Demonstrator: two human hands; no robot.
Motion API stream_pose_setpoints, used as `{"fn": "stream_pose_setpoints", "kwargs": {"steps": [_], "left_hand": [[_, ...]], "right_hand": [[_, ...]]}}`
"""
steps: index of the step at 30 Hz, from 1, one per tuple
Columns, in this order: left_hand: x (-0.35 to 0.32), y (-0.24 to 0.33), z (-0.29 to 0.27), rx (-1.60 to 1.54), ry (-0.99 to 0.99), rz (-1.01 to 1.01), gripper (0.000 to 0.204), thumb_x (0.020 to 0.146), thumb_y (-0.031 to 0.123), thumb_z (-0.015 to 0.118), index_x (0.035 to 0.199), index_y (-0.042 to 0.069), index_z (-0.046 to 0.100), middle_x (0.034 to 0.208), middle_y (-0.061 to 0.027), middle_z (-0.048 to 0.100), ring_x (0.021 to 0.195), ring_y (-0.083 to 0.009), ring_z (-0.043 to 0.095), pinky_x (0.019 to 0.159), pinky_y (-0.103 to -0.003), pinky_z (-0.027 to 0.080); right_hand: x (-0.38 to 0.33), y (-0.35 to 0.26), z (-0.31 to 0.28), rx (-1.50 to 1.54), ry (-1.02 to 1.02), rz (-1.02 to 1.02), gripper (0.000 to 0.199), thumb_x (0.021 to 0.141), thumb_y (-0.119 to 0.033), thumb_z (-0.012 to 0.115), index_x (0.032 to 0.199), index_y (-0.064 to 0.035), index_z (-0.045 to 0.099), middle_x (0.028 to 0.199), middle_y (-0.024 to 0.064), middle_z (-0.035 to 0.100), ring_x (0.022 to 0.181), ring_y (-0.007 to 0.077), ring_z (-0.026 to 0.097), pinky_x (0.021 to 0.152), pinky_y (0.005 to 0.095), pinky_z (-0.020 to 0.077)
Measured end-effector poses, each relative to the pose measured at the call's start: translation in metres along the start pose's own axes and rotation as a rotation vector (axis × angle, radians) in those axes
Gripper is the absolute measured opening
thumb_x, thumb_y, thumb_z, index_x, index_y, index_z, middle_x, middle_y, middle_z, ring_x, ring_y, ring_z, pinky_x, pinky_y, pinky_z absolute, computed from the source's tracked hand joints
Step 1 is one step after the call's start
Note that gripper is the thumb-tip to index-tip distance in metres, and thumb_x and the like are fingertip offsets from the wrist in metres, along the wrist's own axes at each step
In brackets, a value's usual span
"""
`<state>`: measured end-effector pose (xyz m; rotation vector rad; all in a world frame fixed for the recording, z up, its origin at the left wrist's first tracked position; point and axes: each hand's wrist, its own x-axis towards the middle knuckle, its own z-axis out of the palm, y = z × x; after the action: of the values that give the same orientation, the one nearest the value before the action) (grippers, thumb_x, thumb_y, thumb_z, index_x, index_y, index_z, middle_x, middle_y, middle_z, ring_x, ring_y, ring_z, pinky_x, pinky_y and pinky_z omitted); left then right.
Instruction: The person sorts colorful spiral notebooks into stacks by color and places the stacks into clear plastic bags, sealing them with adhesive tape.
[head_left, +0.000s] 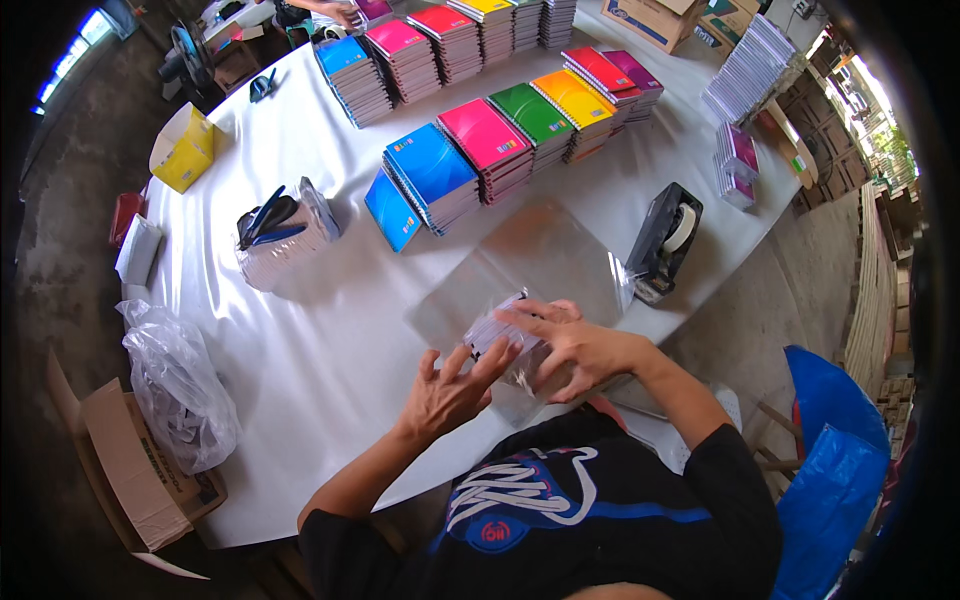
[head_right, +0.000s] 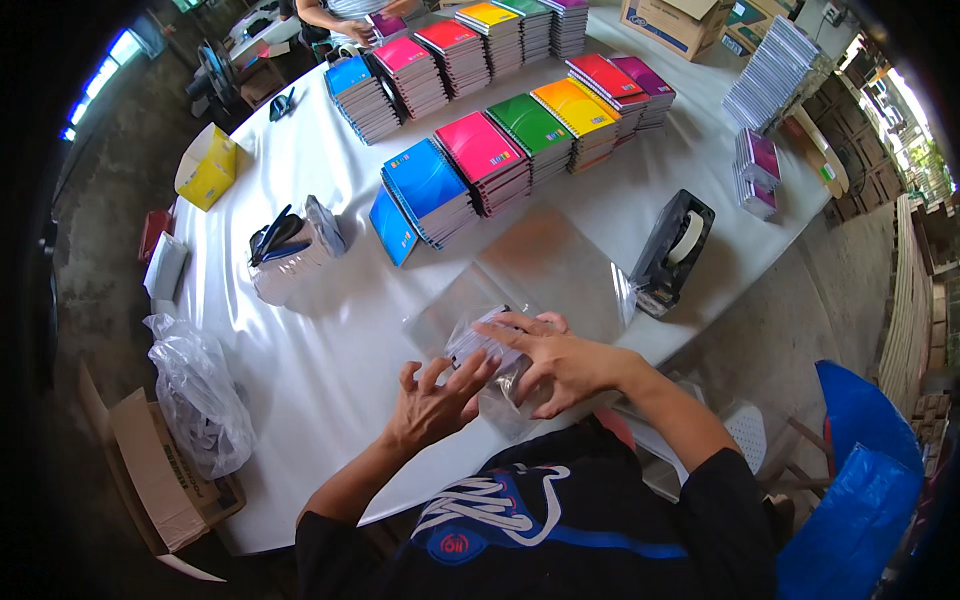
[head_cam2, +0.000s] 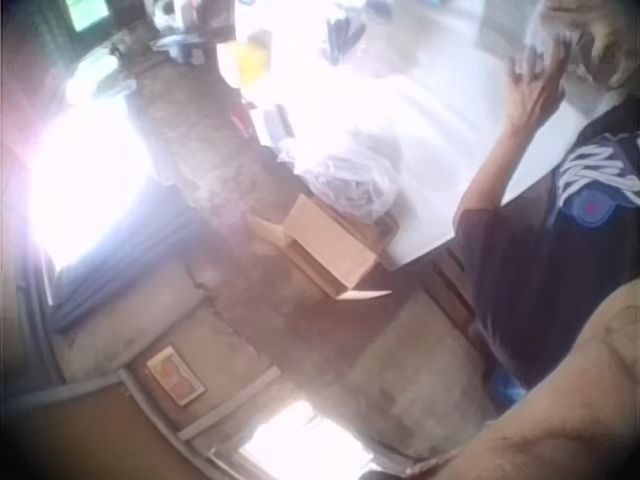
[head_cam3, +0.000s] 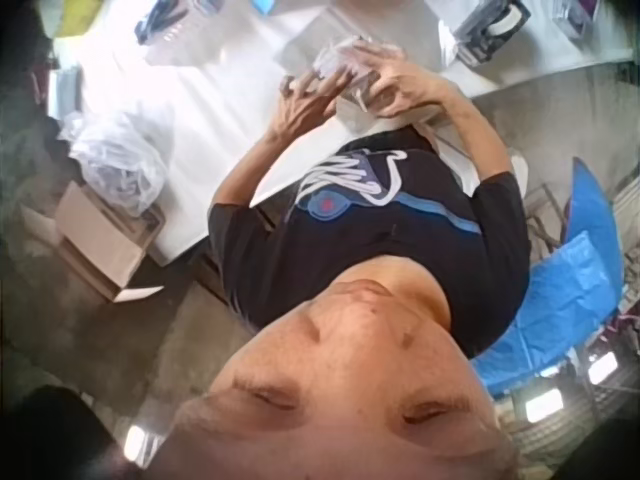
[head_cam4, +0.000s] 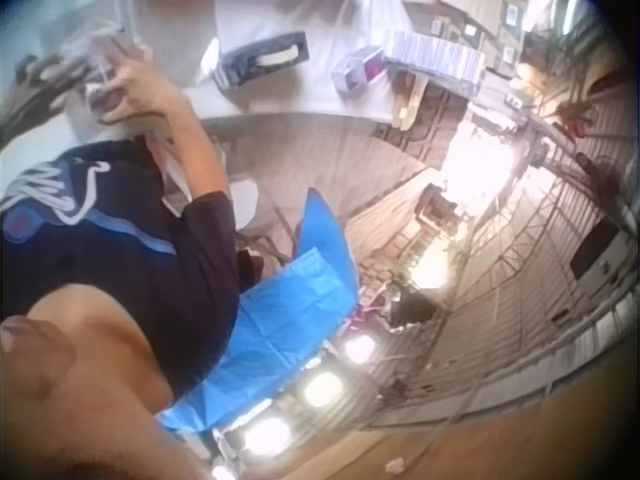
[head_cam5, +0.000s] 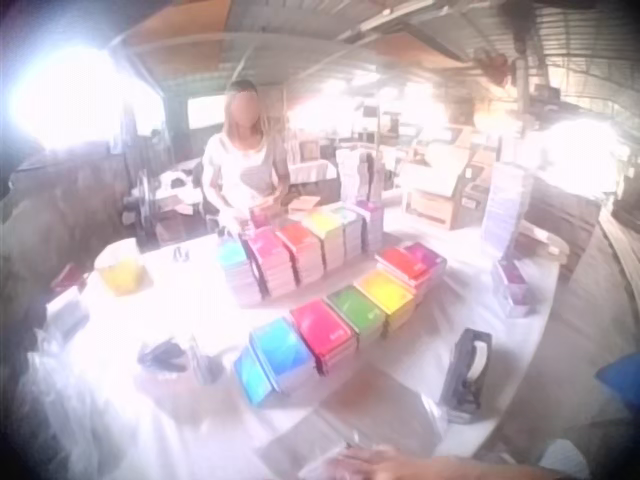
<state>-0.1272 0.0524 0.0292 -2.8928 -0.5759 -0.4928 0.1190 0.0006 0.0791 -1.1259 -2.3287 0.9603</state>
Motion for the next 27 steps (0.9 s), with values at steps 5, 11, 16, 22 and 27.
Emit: {"fn": "stream_pose_setpoints", "kwargs": {"steps": [5, 11, 16, 22, 27], "left_hand": [[-0.028, -0.006, 0.004, -0.178, 0.232, -0.135, 0.063, 0.067, 0.029, 0.067, 0.127, 0.022, 0.051, 0.117, 0.005, 0.05, 0.099, -0.0133, 0.044, 0.086, -0.035, 0.028], [-0.03, -0.004, 0.009, -0.266, 0.013, -0.114, 0.064, 0.068, 0.021, 0.064, 0.13, 0.017, 0.049, 0.134, 0.0027, 0.045, 0.117, -0.0072, 0.045, 0.087, -0.039, 0.031], [-0.005, -0.003, -0.008, -0.355, -0.218, -0.119, 0.072, 0.068, 0.012, 0.061, 0.137, 0.02, 0.041, 0.145, 0.0034, 0.034, 0.128, -0.0078, 0.036, 0.087, -0.044, 0.034], [0.014, -0.004, -0.02, -0.302, -0.325, -0.125, 0.077, 0.064, 0.011, 0.064, 0.136, 0.022, 0.04, 0.146, 0.0023, 0.032, 0.13, -0.0118, 0.035, 0.091, -0.052, 0.029], [0.029, -0.006, -0.033, -0.393, -0.408, -0.129, 0.081, 0.058, 0.011, 0.066, 0.131, 0.036, 0.042, 0.147, -0.0011, 0.03, 0.13, -0.0187, 0.034, 0.092, -0.056, 0.026]], "right_hand": [[-0.019, 0.002, -0.026, 0.11, 0.129, 0.064, 0.046, 0.064, -0.024, 0.076, 0.108, -0.0187, 0.064, 0.142, 0.0055, 0.038, 0.132, 0.0235, 0.034, 0.104, 0.0524, 0.0247], [0.006, 0.011, -0.014, -0.171, -0.082, -0.016, 0.058, 0.068, -0.029, 0.071, 0.123, -0.0191, 0.054, 0.14, 0.0051, 0.04, 0.131, 0.0231, 0.036, 0.106, 0.0518, 0.0233], [0.016, 0.013, -0.014, -0.261, -0.195, -0.075, 0.064, 0.066, -0.033, 0.073, 0.127, -0.0321, 0.053, 0.145, 0.0065, 0.032, 0.136, 0.0247, 0.026, 0.105, 0.0512, 0.0238], [-0.005, 0.025, -0.011, 0.1, 0.041, -0.017, 0.055, 0.066, -0.03, 0.074, 0.119, -0.0244, 0.061, 0.143, 0.0153, 0.034, 0.134, 0.0306, 0.029, 0.106, 0.0464, 0.0249], [-0.118, 0.067, -0.003, 0.292, 1.482, 0.818, 0.04, 0.077, -0.035, 0.07, 0.105, -0.0068, 0.064, 0.136, 0.0122, 0.044, 0.124, 0.0245, 0.041, 0.104, 0.0391, 0.0293]]}}
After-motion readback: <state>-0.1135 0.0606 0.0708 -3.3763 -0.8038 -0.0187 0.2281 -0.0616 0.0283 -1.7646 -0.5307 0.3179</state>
